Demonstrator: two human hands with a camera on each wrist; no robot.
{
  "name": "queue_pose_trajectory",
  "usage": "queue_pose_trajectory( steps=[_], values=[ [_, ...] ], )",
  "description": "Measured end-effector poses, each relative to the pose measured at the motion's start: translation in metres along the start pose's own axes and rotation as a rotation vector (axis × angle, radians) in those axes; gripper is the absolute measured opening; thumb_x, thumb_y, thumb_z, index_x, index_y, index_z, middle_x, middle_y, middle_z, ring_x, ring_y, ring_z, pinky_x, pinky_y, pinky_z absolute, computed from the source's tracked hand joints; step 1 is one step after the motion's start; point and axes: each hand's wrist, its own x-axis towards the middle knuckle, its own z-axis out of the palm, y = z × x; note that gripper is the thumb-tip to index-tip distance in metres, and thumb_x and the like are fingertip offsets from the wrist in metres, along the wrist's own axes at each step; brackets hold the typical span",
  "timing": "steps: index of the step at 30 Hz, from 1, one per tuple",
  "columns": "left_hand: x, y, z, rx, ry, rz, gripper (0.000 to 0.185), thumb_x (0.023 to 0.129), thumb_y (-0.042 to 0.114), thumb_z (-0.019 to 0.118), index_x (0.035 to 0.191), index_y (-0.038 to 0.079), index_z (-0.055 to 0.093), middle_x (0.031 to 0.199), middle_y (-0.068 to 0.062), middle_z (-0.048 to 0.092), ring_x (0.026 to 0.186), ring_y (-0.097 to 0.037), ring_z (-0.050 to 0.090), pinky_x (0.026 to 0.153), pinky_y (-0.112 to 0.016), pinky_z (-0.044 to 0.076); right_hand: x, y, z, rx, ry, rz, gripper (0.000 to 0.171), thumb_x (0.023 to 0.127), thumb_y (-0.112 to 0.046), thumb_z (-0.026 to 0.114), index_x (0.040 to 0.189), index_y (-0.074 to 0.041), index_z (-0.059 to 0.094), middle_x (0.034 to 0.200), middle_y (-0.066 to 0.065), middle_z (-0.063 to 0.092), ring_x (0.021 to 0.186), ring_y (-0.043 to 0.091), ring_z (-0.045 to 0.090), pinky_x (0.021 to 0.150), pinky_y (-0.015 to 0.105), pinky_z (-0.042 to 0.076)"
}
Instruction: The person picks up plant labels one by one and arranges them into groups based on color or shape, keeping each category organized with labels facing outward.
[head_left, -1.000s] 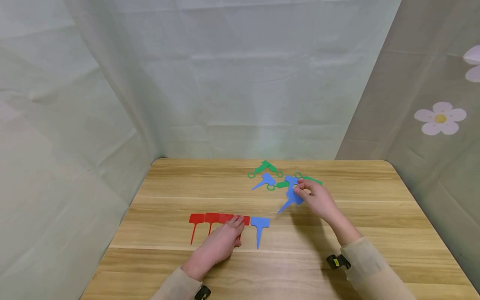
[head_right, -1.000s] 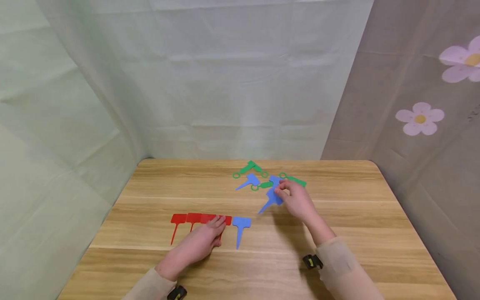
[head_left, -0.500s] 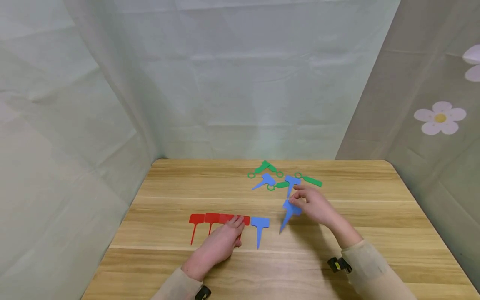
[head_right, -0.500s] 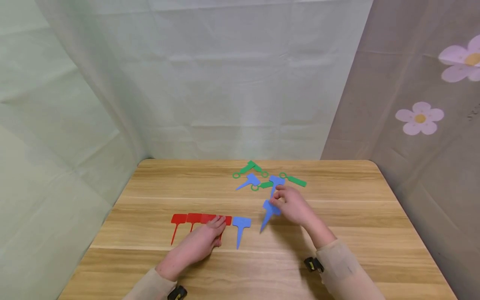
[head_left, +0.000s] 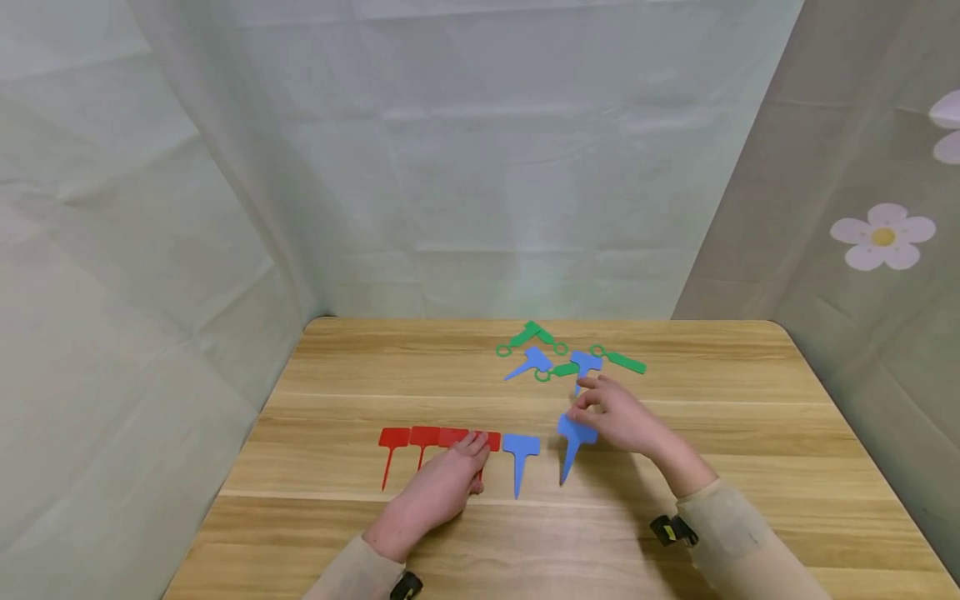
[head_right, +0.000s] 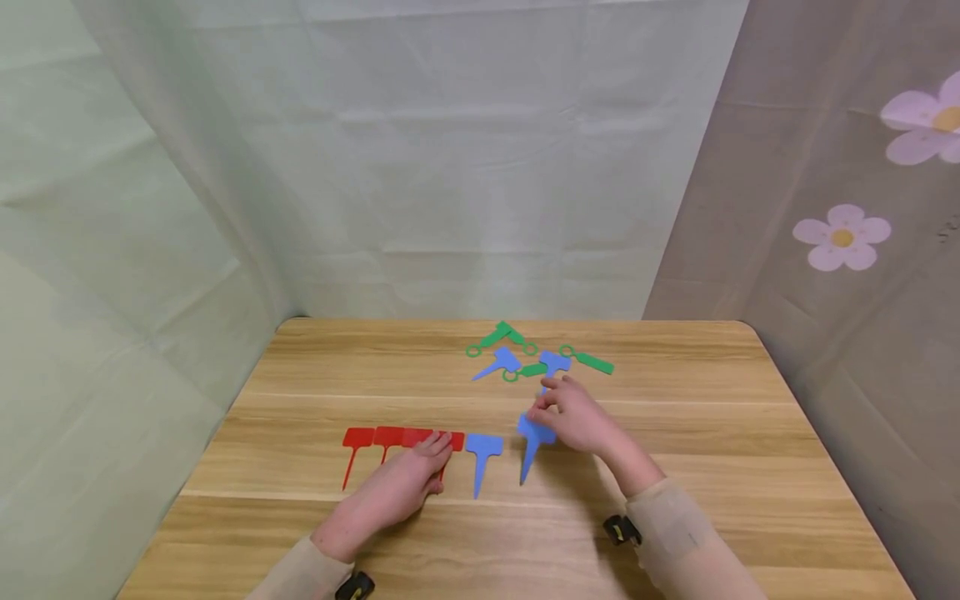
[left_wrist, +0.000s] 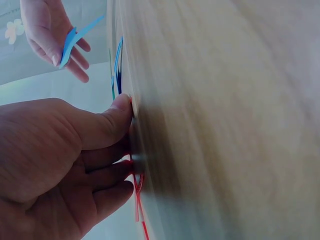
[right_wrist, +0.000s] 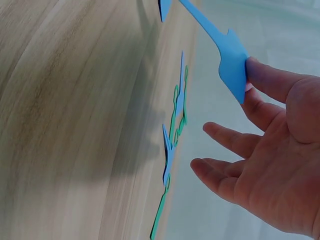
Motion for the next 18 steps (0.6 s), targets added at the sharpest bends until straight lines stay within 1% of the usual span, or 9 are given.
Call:
queue_pose_trajectory(
  steps=[3, 7, 9, 14, 18],
  values=[
    [0.0, 0.0, 0.0, -0.004, -0.005, -0.004, 0.056, 0.099, 0.016, 0.079, 0.148, -0.004, 0.061, 0.16, -0.018, 0.052, 0.15, -0.036, 0.047, 0.115, -0.047, 0.047, 0.001, -0.002, 0.003, -0.004, -0.025, -0.024, 0.018, 0.108, -0.021, 0.066, 0.099, -0.014, 0.079, 0.159, 0.037, 0.042, 0.151, 0.068, 0.016, 0.121, 0.078, 0.016],
    [0.0, 0.001, -0.001, -0.005, -0.011, -0.008, 0.057, 0.099, 0.017, 0.079, 0.149, -0.003, 0.06, 0.161, -0.017, 0.051, 0.151, -0.036, 0.046, 0.116, -0.047, 0.047, 0.003, -0.004, 0.008, -0.017, -0.052, -0.047, 0.017, 0.106, -0.018, 0.067, 0.095, -0.013, 0.079, 0.157, 0.04, 0.042, 0.15, 0.071, 0.012, 0.12, 0.079, 0.014],
    [0.0, 0.001, -0.001, -0.006, -0.012, -0.008, 0.057, 0.099, 0.017, 0.079, 0.149, -0.003, 0.06, 0.161, -0.017, 0.051, 0.151, -0.036, 0.046, 0.115, -0.047, 0.047, 0.004, -0.005, 0.011, -0.028, -0.062, -0.049, 0.017, 0.106, -0.018, 0.068, 0.093, -0.014, 0.079, 0.157, 0.041, 0.041, 0.149, 0.072, 0.011, 0.12, 0.08, 0.014],
    [0.001, 0.001, -0.001, -0.016, -0.016, -0.015, 0.057, 0.099, 0.017, 0.079, 0.149, -0.003, 0.06, 0.161, -0.017, 0.051, 0.151, -0.036, 0.046, 0.116, -0.048, 0.047, 0.005, -0.006, 0.017, -0.035, -0.078, -0.016, 0.018, 0.106, -0.02, 0.069, 0.091, -0.016, 0.079, 0.161, 0.039, 0.036, 0.152, 0.069, 0.006, 0.121, 0.078, 0.013],
    [0.002, 0.0, 0.0, -0.023, -0.019, -0.022, 0.057, 0.099, 0.017, 0.079, 0.149, -0.002, 0.06, 0.162, -0.017, 0.051, 0.151, -0.036, 0.045, 0.116, -0.047, 0.047, 0.008, -0.006, 0.022, -0.071, -0.063, -0.018, 0.019, 0.105, -0.021, 0.07, 0.089, -0.018, 0.079, 0.16, 0.04, 0.037, 0.152, 0.07, 0.007, 0.12, 0.079, 0.015]
  ],
)
